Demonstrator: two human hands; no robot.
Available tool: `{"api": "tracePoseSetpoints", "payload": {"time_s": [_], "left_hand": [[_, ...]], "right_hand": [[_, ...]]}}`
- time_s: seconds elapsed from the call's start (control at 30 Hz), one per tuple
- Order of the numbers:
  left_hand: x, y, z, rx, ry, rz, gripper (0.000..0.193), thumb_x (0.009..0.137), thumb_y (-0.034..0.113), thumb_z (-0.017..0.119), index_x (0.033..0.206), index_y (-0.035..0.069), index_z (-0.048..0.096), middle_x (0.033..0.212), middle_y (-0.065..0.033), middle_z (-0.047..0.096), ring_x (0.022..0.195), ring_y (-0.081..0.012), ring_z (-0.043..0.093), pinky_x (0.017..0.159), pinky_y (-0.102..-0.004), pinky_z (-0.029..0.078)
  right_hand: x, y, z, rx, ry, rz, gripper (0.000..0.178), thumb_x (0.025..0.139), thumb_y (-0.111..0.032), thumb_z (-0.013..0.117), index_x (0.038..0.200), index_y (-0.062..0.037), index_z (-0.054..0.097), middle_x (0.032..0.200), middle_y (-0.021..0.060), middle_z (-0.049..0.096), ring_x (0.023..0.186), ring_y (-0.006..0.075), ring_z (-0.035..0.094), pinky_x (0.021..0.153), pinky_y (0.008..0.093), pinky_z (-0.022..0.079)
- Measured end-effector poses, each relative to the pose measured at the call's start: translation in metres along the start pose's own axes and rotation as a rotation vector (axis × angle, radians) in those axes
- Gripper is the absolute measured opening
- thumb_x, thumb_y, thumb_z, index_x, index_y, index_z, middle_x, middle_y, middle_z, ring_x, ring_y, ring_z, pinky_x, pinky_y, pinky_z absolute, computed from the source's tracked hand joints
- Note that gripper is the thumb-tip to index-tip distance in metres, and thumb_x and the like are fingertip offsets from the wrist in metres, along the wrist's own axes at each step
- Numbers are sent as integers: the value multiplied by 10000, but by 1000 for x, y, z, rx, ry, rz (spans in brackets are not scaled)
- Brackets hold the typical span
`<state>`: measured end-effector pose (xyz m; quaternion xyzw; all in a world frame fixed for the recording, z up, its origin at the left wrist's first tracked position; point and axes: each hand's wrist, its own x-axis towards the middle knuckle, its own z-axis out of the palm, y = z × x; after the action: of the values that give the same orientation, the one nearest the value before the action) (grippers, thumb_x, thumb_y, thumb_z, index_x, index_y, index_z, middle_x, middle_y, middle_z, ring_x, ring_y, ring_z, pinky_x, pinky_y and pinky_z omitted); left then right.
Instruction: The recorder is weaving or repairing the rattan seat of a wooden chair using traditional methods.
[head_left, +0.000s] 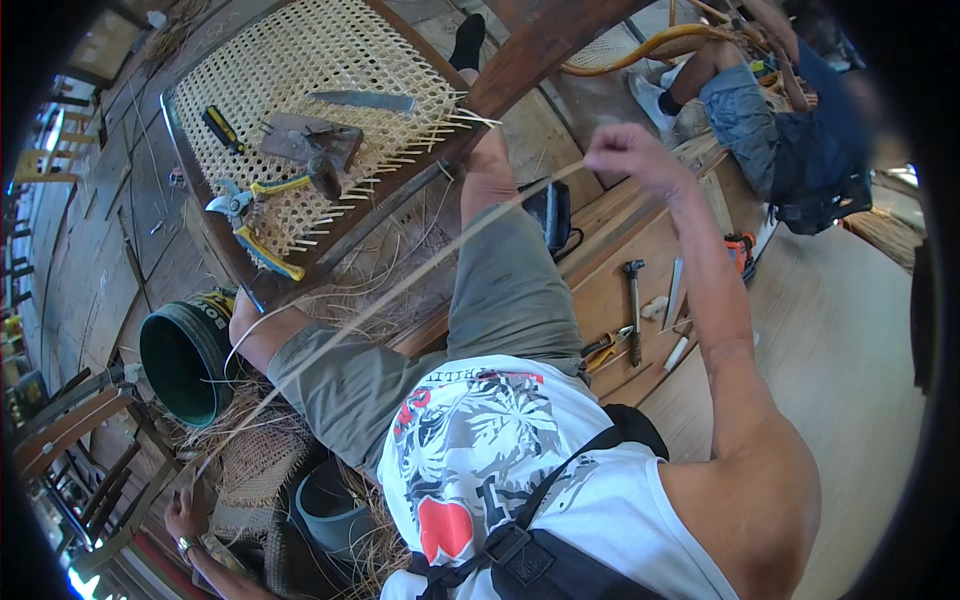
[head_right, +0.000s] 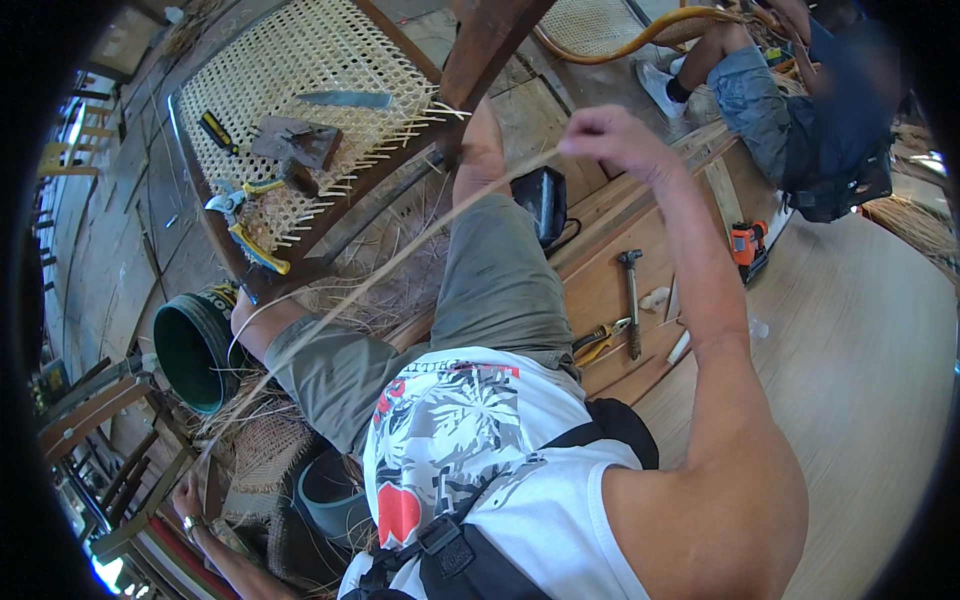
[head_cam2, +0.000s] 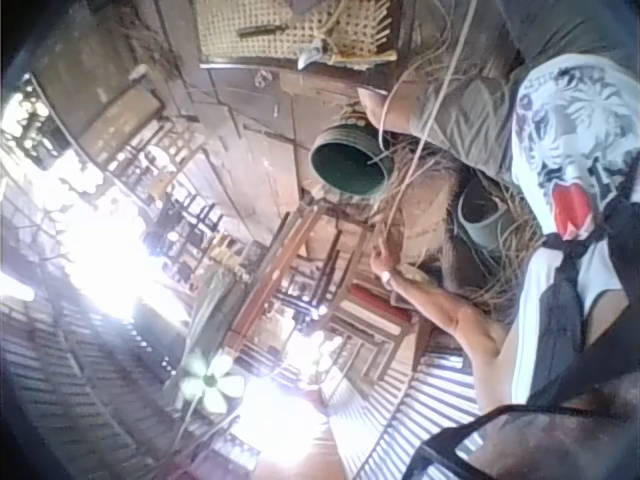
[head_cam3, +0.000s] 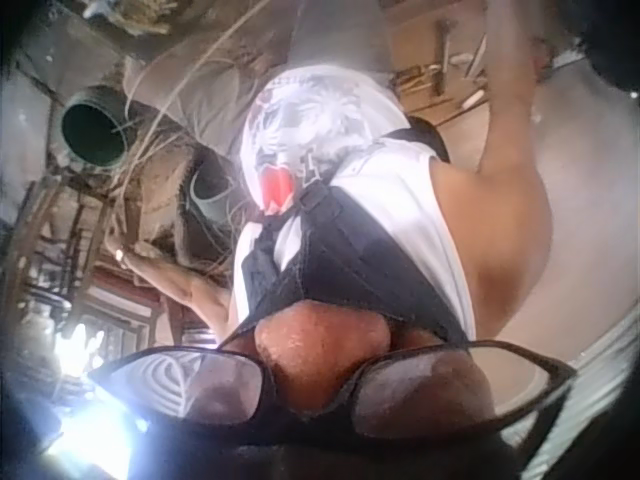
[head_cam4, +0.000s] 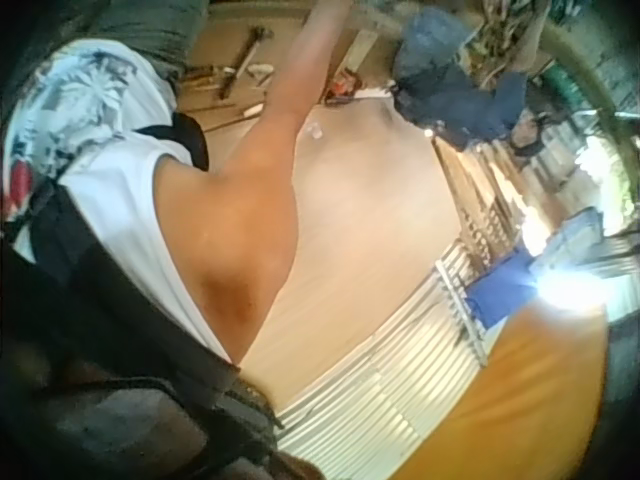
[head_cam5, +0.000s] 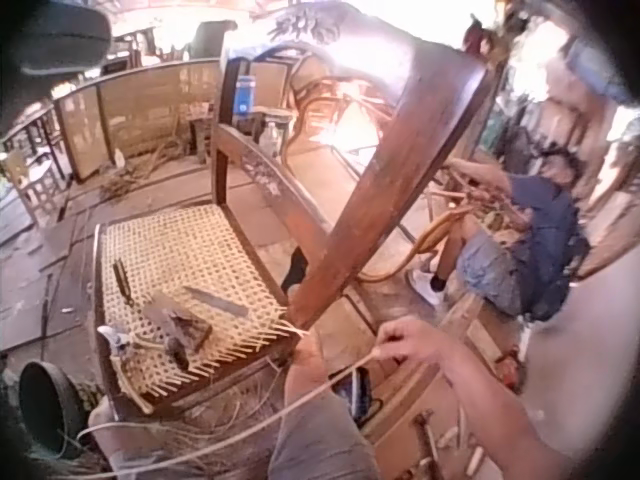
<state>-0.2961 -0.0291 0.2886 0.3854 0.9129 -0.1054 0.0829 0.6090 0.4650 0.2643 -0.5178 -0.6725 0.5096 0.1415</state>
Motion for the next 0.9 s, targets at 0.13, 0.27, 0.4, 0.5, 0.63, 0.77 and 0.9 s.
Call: {"api": "tracePoseSetpoints", "payload": {"time_s": [0.13,0.27,0.4,0.5,0.63,0.77,0.9], "left_hand": [[-40,242,-66,-491,-398,195,212,1003,184,524,866,35,587,736,34,507,662,-88,446,584,-265,389],[-93,441,-54,-503,-368,683,223,973,217,545,988,15,639,818,-173,648,751,-342,633,684,-404,492],[-114,545,-40,-858,-532,806,182,952,176,576,970,9,646,713,-131,671,648,-286,669,614,-362,510],[-114,545,-32,-989,-616,760,185,947,181,603,973,8,664,686,-102,672,624,-215,673,596,-330,508],[-87,470,-25,-748,-608,652,215,949,202,630,911,-4,677,661,-47,643,597,-114,595,563,-267,452],[-80,385,-15,-784,-640,371,300,947,264,662,789,10,635,613,20,568,559,-45,486,520,-238,394],[-85,372,-17,-945,-746,218,283,942,276,696,795,56,595,625,64,519,549,-14,433,507,-193,340]], "right_hand": [[15,46,-35,-1389,1012,-42,315,885,-286,699,1063,-28,662,950,140,680,840,246,661,778,331,521],[7,-58,53,-288,603,-100,330,928,-284,665,1132,-26,631,995,141,684,916,245,674,809,353,537],[-14,-122,193,-152,56,-655,298,915,-175,685,1166,-29,618,951,94,673,849,188,643,792,303,514],[-8,-111,211,27,-256,-494,245,919,-199,681,1069,-7,651,930,115,675,859,234,661,789,332,527],[8,-64,162,145,-223,-114,130,885,-145,709,843,-26,677,741,-17,611,710,48,534,652,237,454],[18,-36,118,200,-219,28,137,879,-137,720,809,-55,635,737,-74,567,687,3,488,618,193,391],[13,-33,115,201,-221,31,149,880,-151,722,800,-68,627,735,-76,566,680,1,482,615,195,390]]}}
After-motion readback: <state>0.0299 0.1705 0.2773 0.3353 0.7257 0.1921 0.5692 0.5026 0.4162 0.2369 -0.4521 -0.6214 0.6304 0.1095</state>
